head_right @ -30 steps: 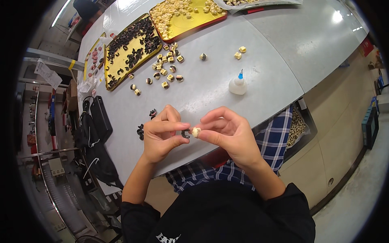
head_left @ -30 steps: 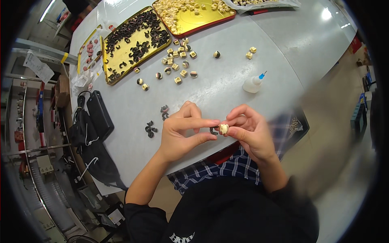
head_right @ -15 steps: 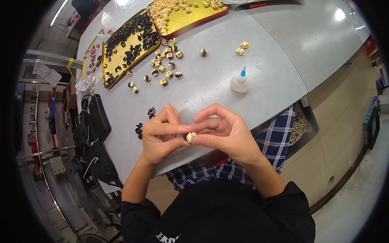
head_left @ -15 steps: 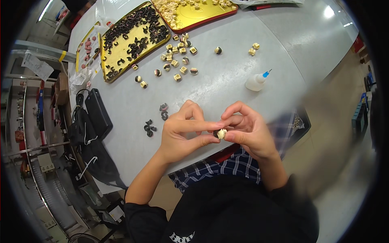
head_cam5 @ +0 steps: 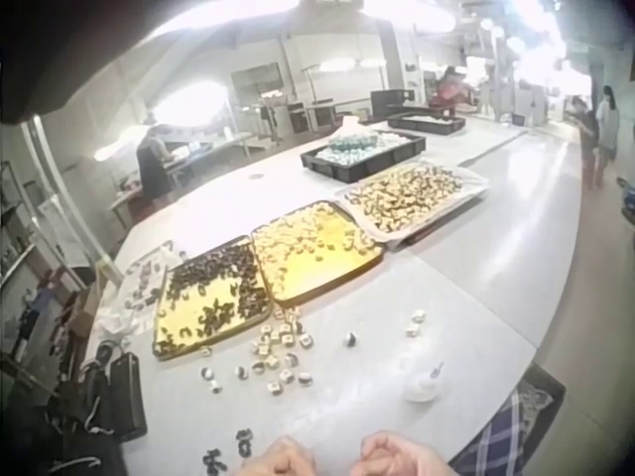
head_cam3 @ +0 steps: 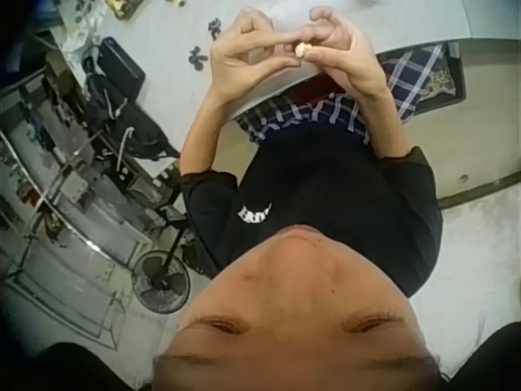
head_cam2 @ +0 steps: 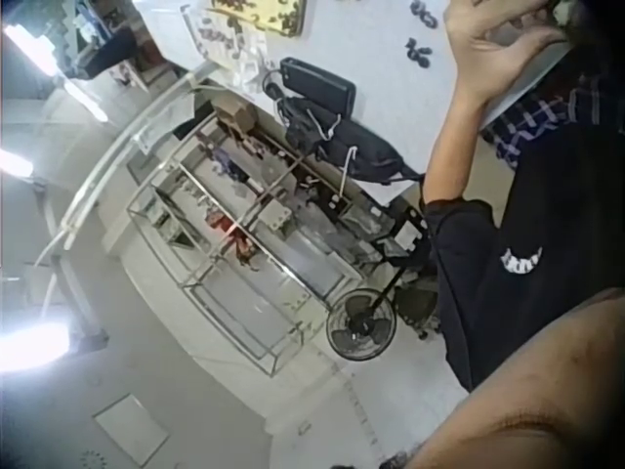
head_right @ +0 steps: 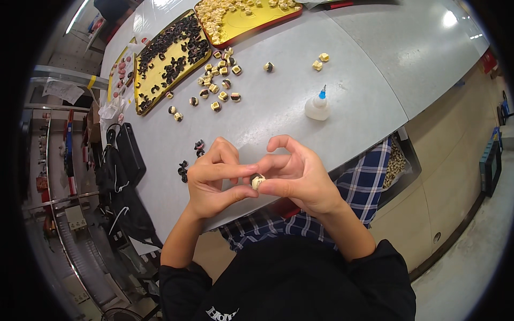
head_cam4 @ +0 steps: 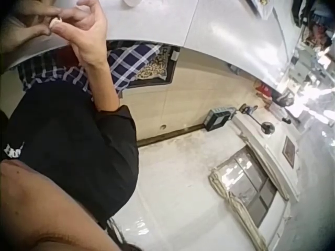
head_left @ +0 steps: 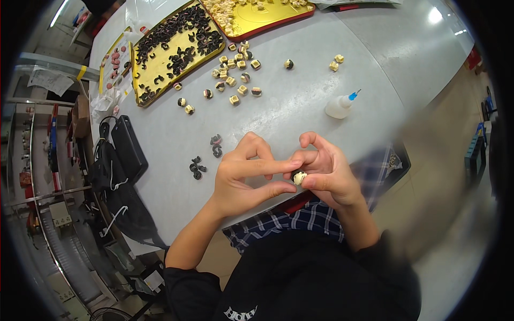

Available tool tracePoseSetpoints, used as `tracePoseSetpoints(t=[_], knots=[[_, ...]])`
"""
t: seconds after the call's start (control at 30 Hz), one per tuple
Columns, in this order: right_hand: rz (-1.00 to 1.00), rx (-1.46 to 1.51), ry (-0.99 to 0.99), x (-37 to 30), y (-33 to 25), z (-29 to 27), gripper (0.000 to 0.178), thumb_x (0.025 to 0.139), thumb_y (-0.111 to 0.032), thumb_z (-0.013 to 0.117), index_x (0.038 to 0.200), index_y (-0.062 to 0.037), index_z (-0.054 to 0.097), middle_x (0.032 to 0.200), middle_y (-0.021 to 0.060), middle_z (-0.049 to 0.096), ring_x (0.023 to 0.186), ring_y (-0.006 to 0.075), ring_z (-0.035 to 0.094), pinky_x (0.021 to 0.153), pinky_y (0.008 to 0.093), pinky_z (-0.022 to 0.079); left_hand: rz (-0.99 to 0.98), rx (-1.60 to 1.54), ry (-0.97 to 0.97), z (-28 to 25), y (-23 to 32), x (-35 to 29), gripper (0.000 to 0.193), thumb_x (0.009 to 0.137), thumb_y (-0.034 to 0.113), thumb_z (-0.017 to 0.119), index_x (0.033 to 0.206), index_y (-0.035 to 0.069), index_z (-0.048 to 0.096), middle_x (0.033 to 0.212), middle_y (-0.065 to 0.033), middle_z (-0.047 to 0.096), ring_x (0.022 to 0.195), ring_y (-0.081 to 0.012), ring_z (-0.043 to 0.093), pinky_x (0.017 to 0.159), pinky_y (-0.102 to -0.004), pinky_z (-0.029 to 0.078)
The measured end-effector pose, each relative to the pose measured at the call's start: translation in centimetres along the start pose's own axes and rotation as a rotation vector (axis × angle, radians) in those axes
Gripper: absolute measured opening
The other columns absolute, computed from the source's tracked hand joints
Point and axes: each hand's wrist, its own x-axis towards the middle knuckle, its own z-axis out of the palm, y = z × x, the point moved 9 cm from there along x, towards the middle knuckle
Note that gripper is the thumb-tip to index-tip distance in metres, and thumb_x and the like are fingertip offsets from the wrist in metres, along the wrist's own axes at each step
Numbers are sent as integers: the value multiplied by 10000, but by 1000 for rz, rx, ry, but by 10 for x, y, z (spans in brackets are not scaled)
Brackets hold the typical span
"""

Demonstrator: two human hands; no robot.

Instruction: Assembling small plastic and metal components by applying glue and joining them together.

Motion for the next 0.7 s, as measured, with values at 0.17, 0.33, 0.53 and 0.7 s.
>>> tracePoseSetpoints(t=[0.17, 0.33, 0.53, 0.7], knots=[[2, 18, 4, 1, 4, -10, 573, 687, 21, 709, 1124, -43, 345, 923, 118, 607, 897, 215, 601, 815, 299, 481, 18, 20, 17, -2, 1, 0, 392, 567, 104, 837, 938, 96, 713, 667, 48, 491, 646, -105, 404, 614, -243, 318], [20, 59, 21, 0, 5, -9, 553, 688, 34, 694, 1111, -45, 346, 906, 128, 603, 907, 214, 589, 808, 293, 472, 20, 29, 18, -2, 1, 0, 374, 570, 93, 835, 924, 96, 714, 670, 45, 480, 644, -105, 404, 602, -240, 317], [62, 74, 25, 0, 7, -6, 531, 694, 45, 681, 1091, -48, 341, 881, 146, 596, 899, 221, 590, 797, 293, 472, 17, 68, 34, -3, 2, -1, 344, 564, 61, 825, 889, 96, 717, 646, 46, 466, 644, -108, 401, 596, -240, 315], [39, -8, -67, 0, 3, 1, 529, 686, 64, 679, 1071, -50, 335, 863, 158, 593, 879, 241, 599, 785, 312, 487, 54, 120, 22, -2, 11, 2, 348, 525, 22, 775, 849, 141, 730, 622, 47, 447, 657, -124, 405, 560, -238, 334]])
